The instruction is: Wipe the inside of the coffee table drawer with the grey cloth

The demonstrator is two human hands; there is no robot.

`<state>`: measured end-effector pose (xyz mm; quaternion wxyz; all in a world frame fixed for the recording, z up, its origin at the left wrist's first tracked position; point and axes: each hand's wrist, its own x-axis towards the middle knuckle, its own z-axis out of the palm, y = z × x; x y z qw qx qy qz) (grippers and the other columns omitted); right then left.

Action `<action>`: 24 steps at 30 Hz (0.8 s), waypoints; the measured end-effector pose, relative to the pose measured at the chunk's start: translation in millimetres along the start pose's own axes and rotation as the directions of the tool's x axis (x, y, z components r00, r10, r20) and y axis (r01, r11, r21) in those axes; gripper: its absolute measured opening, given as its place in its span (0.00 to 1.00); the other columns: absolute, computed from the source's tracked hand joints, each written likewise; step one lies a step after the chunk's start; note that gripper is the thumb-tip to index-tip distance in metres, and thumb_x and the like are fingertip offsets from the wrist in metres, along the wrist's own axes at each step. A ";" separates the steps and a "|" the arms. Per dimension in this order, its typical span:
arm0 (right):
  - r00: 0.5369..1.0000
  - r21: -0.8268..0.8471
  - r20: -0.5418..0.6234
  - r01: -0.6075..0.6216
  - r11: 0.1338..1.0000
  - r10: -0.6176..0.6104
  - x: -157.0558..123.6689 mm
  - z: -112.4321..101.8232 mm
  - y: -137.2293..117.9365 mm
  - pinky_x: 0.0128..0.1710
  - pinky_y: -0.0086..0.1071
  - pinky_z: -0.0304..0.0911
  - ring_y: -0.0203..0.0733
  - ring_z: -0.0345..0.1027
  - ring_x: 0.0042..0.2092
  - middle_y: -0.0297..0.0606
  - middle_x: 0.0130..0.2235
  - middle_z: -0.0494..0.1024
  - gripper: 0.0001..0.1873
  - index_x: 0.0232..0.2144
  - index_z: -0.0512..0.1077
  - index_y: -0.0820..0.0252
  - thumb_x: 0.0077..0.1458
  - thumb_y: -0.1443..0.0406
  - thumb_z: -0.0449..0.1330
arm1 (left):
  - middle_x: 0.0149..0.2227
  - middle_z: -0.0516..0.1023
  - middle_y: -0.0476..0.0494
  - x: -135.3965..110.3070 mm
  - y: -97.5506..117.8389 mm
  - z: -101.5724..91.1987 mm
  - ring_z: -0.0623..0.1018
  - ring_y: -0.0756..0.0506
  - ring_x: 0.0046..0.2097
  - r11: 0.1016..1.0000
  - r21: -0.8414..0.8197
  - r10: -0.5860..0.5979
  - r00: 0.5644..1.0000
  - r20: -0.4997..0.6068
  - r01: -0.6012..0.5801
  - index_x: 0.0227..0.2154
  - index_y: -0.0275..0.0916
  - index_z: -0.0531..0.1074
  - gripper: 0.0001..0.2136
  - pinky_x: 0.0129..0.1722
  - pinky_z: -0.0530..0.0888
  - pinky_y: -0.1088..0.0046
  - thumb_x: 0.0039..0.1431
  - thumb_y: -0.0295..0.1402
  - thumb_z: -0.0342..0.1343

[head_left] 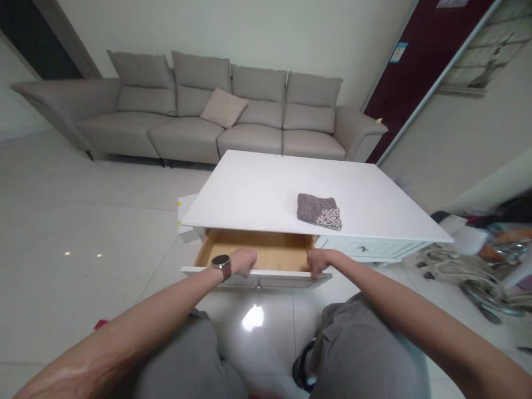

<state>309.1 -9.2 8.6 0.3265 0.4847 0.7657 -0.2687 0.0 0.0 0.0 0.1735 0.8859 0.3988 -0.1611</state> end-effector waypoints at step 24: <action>0.972 -0.381 0.018 0.225 0.897 -0.236 -26.5 73.9 -77.6 0.38 0.40 0.69 0.58 0.78 0.40 0.58 0.38 0.83 0.19 0.36 0.83 0.67 0.39 0.65 0.65 | 0.33 0.83 0.33 -58.0 40.1 49.3 0.81 0.37 0.37 0.984 0.028 0.176 0.983 0.047 -0.178 0.27 0.35 0.81 0.08 0.38 0.77 0.65 0.38 0.28 0.68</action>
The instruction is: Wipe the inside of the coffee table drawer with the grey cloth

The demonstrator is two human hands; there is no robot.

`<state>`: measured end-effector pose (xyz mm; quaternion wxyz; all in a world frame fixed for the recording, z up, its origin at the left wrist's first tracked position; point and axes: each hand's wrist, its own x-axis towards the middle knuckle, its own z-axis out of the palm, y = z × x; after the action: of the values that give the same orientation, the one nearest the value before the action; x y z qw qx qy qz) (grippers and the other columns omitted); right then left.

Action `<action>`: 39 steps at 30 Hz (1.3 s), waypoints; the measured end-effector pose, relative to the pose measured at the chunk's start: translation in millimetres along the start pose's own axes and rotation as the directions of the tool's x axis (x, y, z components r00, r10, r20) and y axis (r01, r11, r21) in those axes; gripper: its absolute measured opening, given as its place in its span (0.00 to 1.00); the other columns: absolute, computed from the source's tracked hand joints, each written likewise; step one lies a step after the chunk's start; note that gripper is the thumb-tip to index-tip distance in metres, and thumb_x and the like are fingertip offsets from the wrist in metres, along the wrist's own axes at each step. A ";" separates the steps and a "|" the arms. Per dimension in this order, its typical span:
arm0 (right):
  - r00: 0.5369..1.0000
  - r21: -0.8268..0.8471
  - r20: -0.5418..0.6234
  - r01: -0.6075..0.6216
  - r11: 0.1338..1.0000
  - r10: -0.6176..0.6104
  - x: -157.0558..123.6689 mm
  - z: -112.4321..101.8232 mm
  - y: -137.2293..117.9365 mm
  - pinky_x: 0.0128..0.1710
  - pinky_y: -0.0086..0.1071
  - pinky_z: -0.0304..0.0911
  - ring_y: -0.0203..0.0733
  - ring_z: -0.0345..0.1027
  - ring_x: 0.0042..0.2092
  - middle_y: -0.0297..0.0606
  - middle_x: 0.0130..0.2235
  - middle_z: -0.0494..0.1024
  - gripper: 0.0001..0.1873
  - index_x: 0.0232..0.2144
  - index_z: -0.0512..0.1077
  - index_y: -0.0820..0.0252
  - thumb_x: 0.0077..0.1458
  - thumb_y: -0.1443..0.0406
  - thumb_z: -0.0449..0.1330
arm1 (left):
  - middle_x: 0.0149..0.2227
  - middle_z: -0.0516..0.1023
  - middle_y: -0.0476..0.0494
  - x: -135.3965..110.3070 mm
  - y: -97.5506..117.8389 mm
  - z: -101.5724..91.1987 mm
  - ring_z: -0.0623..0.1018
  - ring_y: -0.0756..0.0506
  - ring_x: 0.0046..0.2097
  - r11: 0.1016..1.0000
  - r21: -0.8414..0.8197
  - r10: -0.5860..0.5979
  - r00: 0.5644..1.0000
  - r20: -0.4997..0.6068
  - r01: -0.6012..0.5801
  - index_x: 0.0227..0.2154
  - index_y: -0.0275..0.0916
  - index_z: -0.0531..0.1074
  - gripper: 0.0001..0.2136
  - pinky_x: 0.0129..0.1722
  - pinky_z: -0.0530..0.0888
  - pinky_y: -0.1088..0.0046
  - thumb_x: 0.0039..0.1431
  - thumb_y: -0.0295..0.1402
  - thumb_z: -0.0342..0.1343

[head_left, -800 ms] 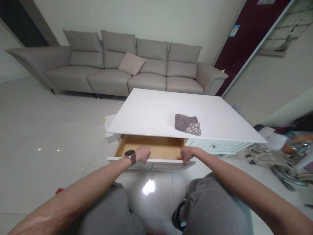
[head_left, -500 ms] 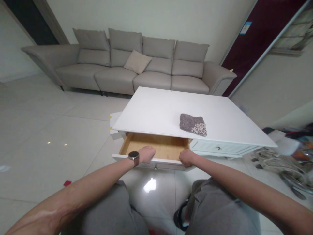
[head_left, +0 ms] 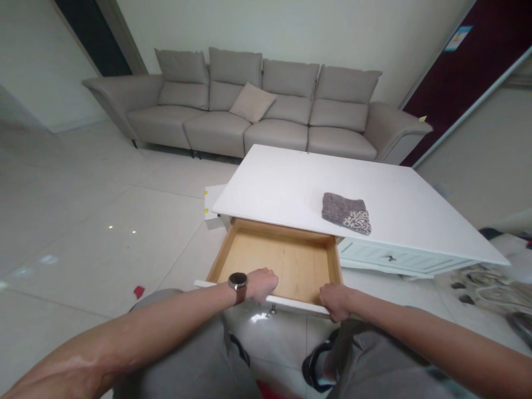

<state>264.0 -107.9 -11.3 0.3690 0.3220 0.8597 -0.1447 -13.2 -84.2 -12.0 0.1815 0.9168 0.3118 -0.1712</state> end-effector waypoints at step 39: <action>0.710 0.413 -0.692 0.237 0.879 0.134 20.0 -113.2 -33.6 0.48 0.35 0.63 0.46 0.73 0.50 0.46 0.52 0.79 0.18 0.53 0.71 0.60 0.64 0.59 0.56 | 0.58 0.76 0.32 16.5 -31.3 -47.3 0.79 0.41 0.54 0.161 -0.968 -0.627 0.738 -0.250 -0.191 0.59 0.32 0.68 0.22 0.53 0.76 0.64 0.64 0.36 0.52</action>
<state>170.1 -69.2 52.2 -0.0804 0.4073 0.8809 -0.2274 -11.2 -31.8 15.3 0.5723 0.5238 0.5264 0.3478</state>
